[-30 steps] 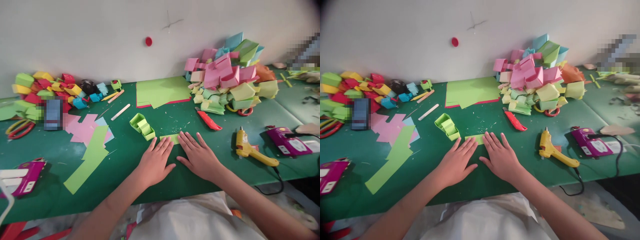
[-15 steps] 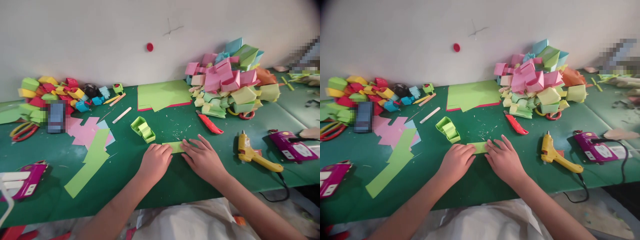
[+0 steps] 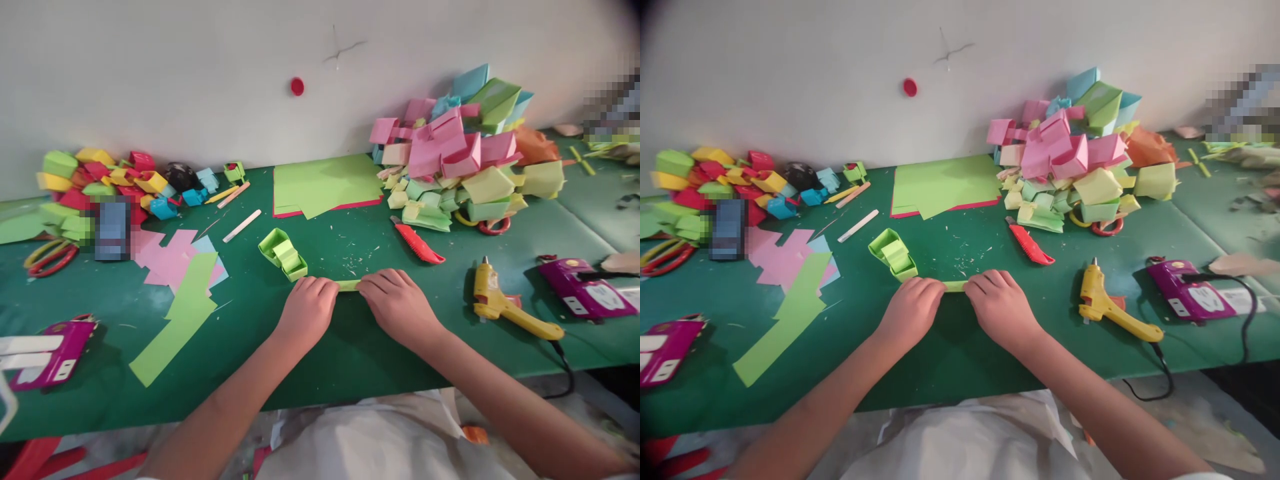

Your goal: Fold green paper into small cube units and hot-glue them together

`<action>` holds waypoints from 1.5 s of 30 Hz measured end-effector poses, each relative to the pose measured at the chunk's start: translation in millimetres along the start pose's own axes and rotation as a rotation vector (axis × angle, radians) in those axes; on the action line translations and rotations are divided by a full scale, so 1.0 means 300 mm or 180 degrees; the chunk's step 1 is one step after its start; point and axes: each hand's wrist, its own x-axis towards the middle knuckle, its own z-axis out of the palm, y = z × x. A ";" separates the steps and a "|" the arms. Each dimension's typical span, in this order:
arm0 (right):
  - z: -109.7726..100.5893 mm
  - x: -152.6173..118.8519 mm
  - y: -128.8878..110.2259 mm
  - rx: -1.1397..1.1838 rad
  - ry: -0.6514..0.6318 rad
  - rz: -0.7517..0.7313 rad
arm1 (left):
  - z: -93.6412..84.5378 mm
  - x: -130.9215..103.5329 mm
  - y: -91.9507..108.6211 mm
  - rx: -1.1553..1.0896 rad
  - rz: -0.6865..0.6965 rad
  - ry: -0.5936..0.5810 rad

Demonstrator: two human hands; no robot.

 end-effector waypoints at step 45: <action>0.035 -0.049 0.046 -0.0439 -0.0130 0.0933 | -0.045 -0.015 0.093 -0.0194 -0.0364 -0.1050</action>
